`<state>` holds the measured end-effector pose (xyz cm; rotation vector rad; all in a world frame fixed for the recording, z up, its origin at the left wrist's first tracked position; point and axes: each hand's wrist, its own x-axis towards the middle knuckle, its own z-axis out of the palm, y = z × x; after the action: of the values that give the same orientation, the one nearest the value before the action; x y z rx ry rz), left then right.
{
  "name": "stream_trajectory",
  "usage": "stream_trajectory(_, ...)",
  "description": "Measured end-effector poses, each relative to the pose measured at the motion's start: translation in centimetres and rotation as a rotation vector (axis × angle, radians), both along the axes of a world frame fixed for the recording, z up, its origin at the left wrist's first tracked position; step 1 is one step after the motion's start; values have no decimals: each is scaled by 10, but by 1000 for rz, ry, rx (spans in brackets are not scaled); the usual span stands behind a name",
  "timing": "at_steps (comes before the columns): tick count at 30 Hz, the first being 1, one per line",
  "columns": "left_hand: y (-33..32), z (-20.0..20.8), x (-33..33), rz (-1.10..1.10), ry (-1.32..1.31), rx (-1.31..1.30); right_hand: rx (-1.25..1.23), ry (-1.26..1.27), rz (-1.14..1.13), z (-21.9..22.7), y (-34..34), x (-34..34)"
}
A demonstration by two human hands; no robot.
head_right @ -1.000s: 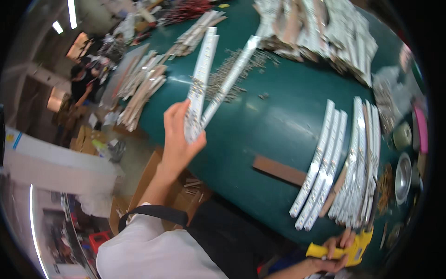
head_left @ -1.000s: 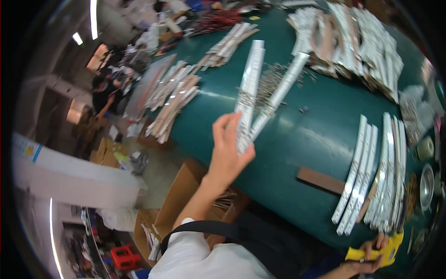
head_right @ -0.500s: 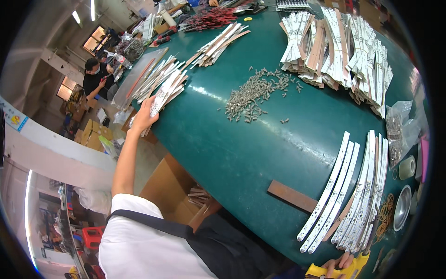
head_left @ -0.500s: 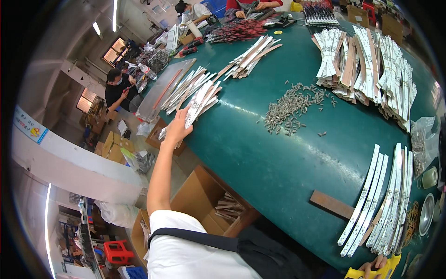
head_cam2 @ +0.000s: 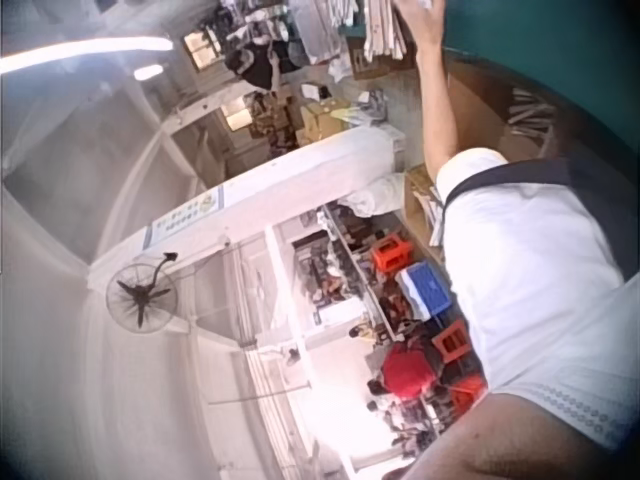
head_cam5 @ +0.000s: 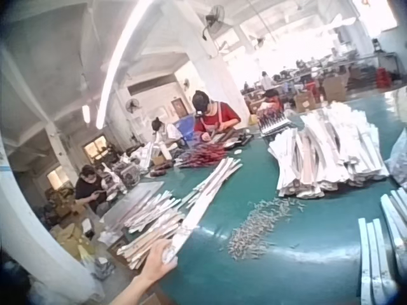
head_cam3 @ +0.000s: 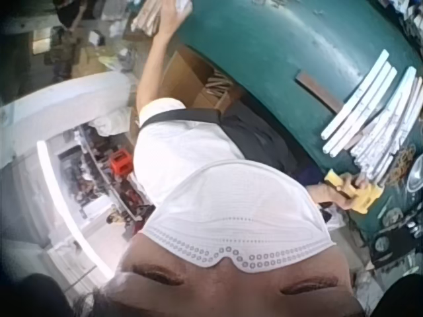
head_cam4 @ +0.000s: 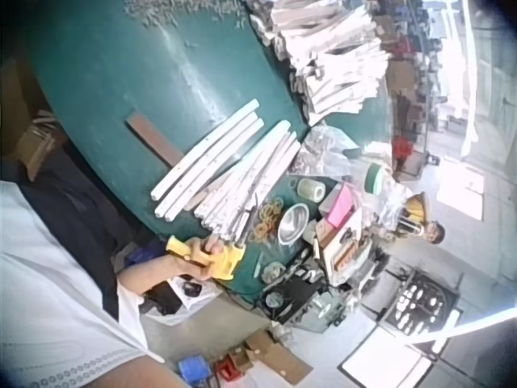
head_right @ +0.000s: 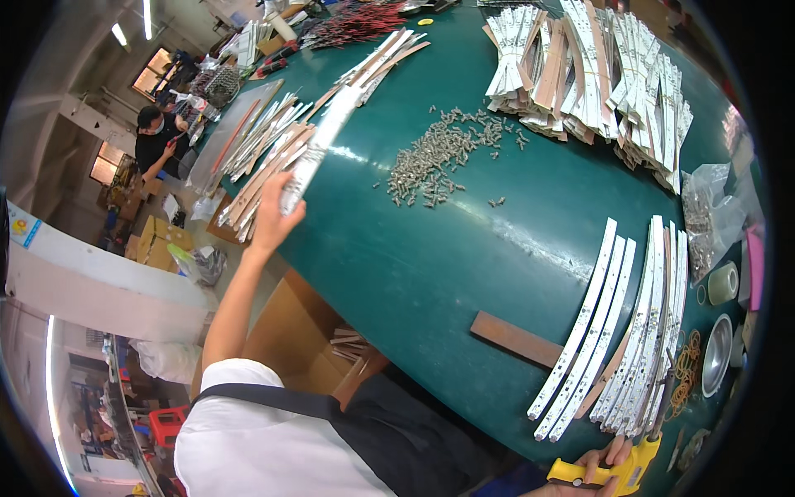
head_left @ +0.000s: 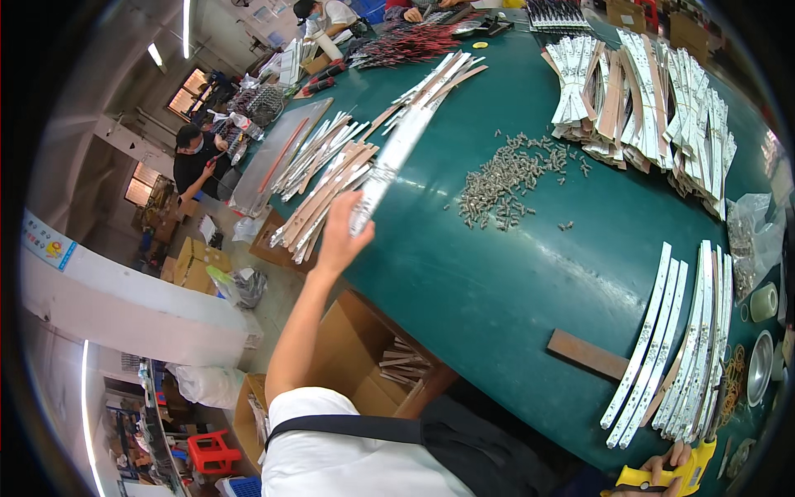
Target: The person arranges LED strips on the table, places small electronic components onto each strip by hand, and solders them using a soldering gun. The person also bundles groups of strips using rubber bands.
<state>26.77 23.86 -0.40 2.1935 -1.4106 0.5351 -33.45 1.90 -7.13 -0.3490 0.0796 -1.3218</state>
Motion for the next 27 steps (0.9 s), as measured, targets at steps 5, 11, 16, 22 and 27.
stream_trajectory(5,-12,-13,-21,28,321,149,24,77,-73,-2,2,3)
stream_trajectory(11,-41,6,-14,167,33,328,-5,104,-102,-1,0,4)
stream_trajectory(16,-69,-35,4,135,76,230,39,118,-155,-1,-2,6)
stream_trajectory(22,-85,-29,-9,79,-144,102,44,154,-203,3,5,3)
stream_trajectory(27,-112,-27,-27,-37,17,136,38,145,-215,4,7,1)
